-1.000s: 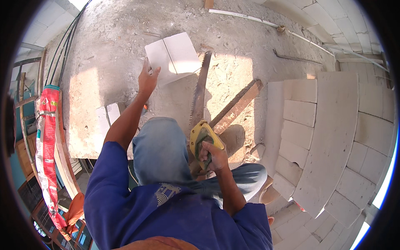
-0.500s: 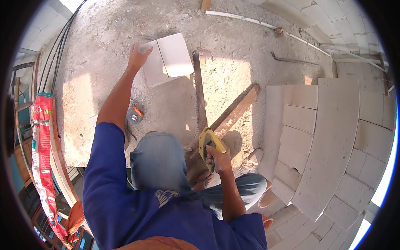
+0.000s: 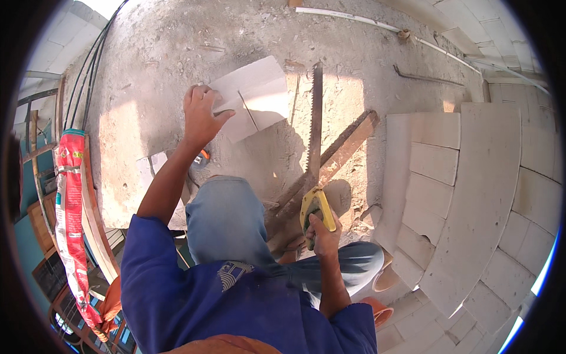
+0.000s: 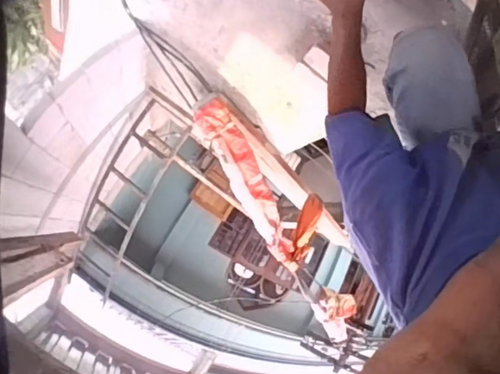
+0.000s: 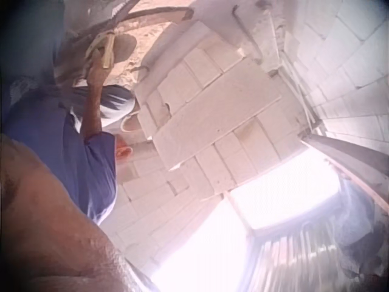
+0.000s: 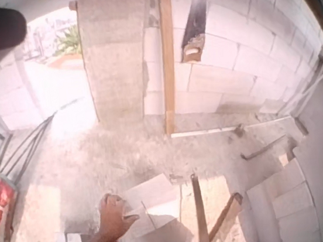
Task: The person uses a hand saw to cut a white ceramic tile in half while kneeling on the floor. After completing the cut, the person separates the two halves and places them on the ground.
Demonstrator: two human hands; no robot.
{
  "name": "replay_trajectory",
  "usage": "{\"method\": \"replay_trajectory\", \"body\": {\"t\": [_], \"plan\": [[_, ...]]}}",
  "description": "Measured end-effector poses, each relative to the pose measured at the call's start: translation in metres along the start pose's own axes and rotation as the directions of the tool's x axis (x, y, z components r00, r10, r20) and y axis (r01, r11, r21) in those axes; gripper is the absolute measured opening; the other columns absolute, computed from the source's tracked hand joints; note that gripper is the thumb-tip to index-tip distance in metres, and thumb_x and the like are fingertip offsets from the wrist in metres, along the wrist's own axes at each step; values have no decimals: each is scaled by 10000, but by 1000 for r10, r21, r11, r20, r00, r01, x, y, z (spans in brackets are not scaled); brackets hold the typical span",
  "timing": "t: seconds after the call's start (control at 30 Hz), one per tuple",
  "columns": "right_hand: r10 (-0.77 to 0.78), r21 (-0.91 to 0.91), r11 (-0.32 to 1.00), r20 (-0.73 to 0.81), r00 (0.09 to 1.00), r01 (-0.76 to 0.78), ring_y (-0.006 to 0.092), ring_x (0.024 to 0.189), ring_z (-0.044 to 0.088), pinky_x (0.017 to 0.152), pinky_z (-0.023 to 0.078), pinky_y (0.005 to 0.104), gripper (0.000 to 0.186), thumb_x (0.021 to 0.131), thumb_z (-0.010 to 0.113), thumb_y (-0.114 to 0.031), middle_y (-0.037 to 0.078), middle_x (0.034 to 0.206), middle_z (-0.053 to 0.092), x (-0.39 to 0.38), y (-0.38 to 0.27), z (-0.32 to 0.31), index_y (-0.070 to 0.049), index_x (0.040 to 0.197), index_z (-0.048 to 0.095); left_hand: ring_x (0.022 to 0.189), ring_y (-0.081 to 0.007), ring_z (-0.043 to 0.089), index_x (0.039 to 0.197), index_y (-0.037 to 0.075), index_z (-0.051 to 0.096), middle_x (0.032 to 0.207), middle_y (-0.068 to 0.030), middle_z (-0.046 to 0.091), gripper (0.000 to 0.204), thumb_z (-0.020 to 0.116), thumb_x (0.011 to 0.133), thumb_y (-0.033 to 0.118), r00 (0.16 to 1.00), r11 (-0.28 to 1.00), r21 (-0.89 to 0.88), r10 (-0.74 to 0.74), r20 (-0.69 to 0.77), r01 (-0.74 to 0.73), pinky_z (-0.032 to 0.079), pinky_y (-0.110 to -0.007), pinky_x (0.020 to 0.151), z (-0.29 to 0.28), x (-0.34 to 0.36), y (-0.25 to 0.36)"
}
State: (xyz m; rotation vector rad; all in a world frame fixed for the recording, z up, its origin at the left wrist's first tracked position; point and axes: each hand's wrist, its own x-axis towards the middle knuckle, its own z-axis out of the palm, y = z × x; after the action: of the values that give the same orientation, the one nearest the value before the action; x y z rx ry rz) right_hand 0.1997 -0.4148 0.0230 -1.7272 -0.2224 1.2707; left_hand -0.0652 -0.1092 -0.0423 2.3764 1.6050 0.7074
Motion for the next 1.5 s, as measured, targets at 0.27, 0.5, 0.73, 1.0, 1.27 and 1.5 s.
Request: {"method": "replay_trajectory", "body": {"t": [0.27, 0.5, 0.73, 1.0, 1.27, 1.5], "plan": [[-229, -123, 966, 13, 973, 229, 85, 538, 513, 484, 428, 242, 192, 894, 667, -1, 18, 710, 569, -23, -8, -13, 17, 1072, 595, 1294, -444, 419, 1527, 2, 293, 1398, -240, 452, 1155, 876, 594, 353, 857, 990, -64, -74, 510, 123, 374, -484, 1120, -2, -1, 39], [-365, -245, 861, 311, 877, 445, 189, 1165, 617, 1008, 471, 314, 512, 904, 667, -27, 156, 1295, 639, -15, -17, 17, 49, 1390, 525, 1275, -428, 449, 1493, -79, 306, 1386, -227, 481, 1165, 887, 582, 357, 940, 997, 52, 32, 340, -53, 440, -450, 1065, 26, 56, -1], [-365, -335, 806, 369, 855, 488, 191, 1170, 639, 995, 489, 323, 511, 902, 670, -54, 180, 1276, 660, 4, -8, 36, 46, 1383, 530, 1376, -435, 369, 1515, -99, 199, 1496, -262, 358, 1265, 918, 585, 368, 891, 980, 194, -120, 437, 37, 387, -463, 1139, 20, 64, 19], [-317, -358, 817, 379, 870, 453, 192, 1110, 665, 937, 520, 324, 533, 898, 660, -69, 173, 1249, 671, 5, -11, 47, 6, 1408, 522, 1377, -430, 378, 1509, -64, 246, 1476, -242, 395, 1250, 924, 550, 365, 813, 964, 207, -255, 524, 169, 399, -457, 1128, 21, 97, 12], [-299, -442, 779, 361, 883, 445, 222, 1170, 643, 997, 488, 337, 518, 901, 666, -53, 186, 1274, 658, -12, -21, 49, 38, 1391, 524, 1356, -419, 414, 1490, -23, 301, 1422, -218, 461, 1189, 914, 542, 348, 760, 949, 236, -310, 571, 210, 432, -450, 1107, 28, 120, -8], [-338, -471, 726, 392, 856, 502, 335, 1196, 642, 990, 504, 371, 556, 910, 642, -101, 247, 1296, 629, -17, -15, 52, -3, 1434, 485, 1331, -413, 428, 1486, -36, 312, 1427, -217, 447, 1159, 902, 555, 322, 813, 970, 190, -232, 534, 151, 440, -461, 1095, 21, 107, 2]]}}
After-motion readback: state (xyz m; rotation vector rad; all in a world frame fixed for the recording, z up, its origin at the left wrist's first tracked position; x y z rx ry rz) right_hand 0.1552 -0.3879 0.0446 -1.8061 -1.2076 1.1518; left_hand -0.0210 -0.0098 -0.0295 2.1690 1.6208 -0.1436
